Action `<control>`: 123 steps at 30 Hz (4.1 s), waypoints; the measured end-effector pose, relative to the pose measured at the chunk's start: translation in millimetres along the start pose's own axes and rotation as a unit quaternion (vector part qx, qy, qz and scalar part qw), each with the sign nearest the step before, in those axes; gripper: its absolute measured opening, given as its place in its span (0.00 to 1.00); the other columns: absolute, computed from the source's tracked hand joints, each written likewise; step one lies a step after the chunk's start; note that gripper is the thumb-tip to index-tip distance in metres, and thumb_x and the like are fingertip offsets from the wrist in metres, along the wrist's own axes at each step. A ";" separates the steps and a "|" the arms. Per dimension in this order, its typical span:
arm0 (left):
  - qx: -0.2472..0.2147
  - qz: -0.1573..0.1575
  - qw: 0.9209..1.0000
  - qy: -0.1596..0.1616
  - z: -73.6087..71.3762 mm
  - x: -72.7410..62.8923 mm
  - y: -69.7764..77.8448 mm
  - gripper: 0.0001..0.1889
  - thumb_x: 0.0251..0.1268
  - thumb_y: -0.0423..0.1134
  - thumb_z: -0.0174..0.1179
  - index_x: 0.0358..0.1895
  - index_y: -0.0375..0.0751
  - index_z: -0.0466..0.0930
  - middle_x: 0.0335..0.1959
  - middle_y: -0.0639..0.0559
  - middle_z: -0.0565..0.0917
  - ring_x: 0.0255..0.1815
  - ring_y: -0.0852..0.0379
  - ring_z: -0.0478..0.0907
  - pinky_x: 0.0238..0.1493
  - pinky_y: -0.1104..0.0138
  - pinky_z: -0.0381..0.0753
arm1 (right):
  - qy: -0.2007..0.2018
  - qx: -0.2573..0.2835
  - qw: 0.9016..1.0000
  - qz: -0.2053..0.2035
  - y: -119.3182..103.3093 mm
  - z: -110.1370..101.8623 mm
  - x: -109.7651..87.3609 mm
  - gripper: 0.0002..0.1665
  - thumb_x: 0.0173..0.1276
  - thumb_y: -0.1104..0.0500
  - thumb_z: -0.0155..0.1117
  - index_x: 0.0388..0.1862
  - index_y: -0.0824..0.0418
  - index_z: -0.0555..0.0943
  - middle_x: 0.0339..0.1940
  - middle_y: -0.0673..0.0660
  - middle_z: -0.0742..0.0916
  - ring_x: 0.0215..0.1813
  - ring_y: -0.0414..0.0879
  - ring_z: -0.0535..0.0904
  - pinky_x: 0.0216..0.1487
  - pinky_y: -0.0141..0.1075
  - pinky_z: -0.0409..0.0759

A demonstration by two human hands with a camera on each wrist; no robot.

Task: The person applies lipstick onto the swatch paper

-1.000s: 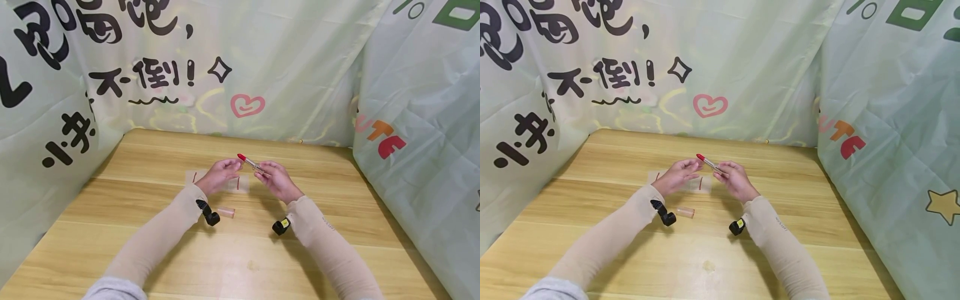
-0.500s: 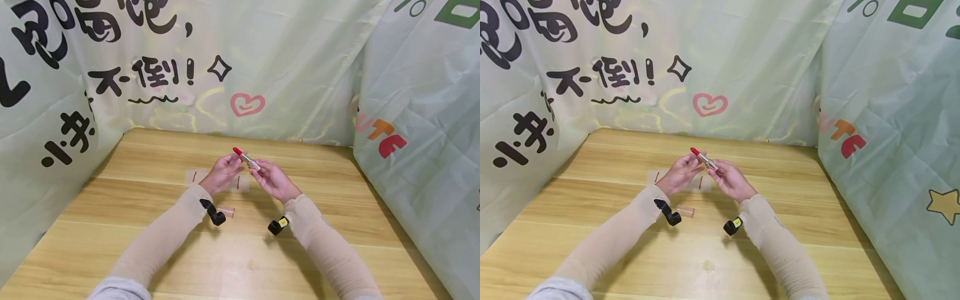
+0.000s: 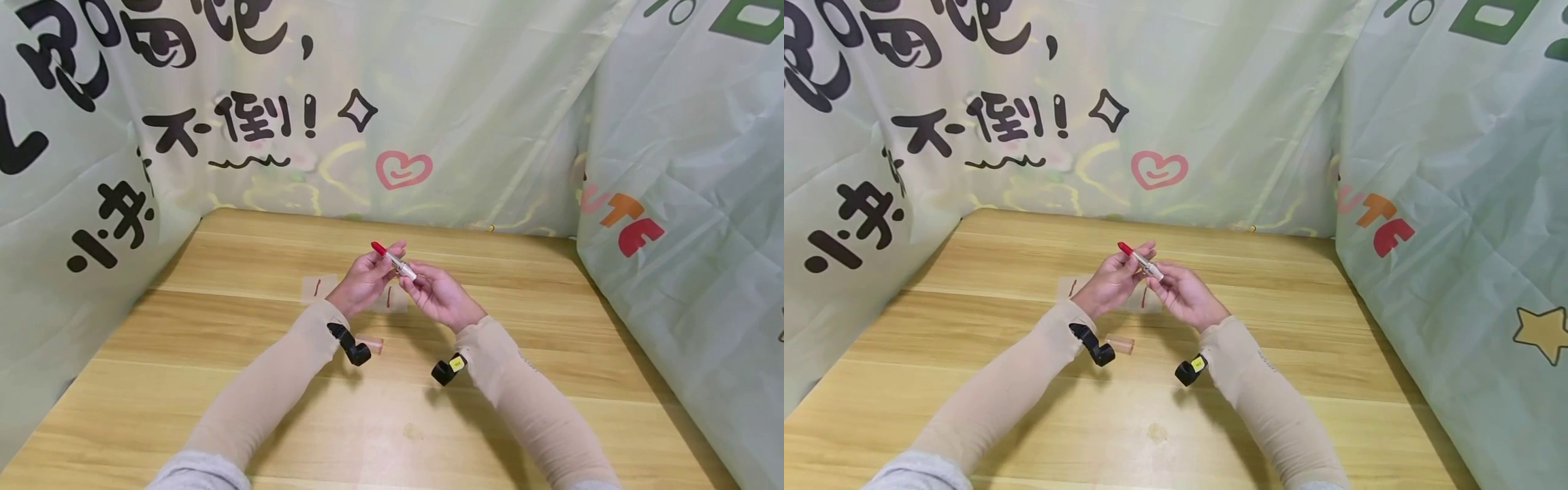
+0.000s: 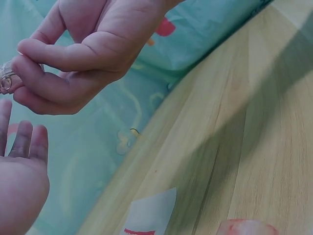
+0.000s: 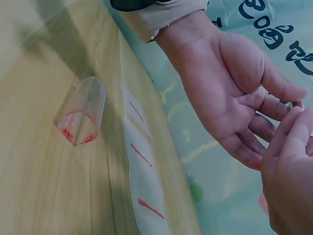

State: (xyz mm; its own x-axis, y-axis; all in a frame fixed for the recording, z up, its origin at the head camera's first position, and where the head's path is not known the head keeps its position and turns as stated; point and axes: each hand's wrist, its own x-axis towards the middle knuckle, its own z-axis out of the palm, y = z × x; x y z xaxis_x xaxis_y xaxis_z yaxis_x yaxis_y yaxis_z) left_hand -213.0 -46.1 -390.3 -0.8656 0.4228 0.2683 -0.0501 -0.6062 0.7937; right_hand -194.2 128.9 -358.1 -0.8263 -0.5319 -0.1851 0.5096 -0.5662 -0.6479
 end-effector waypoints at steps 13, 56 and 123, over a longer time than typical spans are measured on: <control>-0.004 0.025 0.999 0.045 3.6 -1.3 -4.4 0.15 0.46 0.49 0.67 0.39 0.50 0.84 0.49 0.54 0.80 0.68 0.49 0.67 0.72 0.61 0.59 | 0.004 0.016 1.000 -0.013 4.9 4.2 0.3 0.11 0.78 0.66 0.44 0.44 0.70 0.75 0.40 0.62 0.80 0.35 0.45 0.82 0.43 0.24 0.81; -0.014 0.059 0.993 0.102 12.4 -0.6 -7.7 0.16 0.41 0.46 0.73 0.33 0.45 0.80 0.35 0.54 0.84 0.37 0.62 0.79 0.46 0.73 0.78 | 0.027 -0.080 0.989 -0.118 10.0 6.9 -2.2 0.10 0.73 0.71 0.50 0.37 0.66 0.80 0.39 0.60 0.82 0.38 0.45 0.84 0.45 0.28 0.82; -0.042 0.105 0.985 0.130 31.6 -1.3 -8.2 0.16 0.39 0.41 0.72 0.23 0.44 0.70 0.28 0.56 0.81 0.35 0.63 0.80 0.39 0.73 0.79 | 0.037 -0.139 0.969 -0.202 12.1 9.7 -6.6 0.20 0.66 0.81 0.50 0.31 0.63 0.83 0.35 0.58 0.82 0.40 0.46 0.84 0.50 0.34 0.82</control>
State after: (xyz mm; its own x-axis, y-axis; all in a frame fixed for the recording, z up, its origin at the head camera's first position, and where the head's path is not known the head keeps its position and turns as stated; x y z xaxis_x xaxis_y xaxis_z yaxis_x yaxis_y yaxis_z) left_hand -195.8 -20.4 -379.9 -0.9590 0.1019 0.2644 0.1123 -0.7201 0.6847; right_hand -180.3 119.5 -357.6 -0.9649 -0.2504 0.0792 0.0655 -0.5214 -0.8508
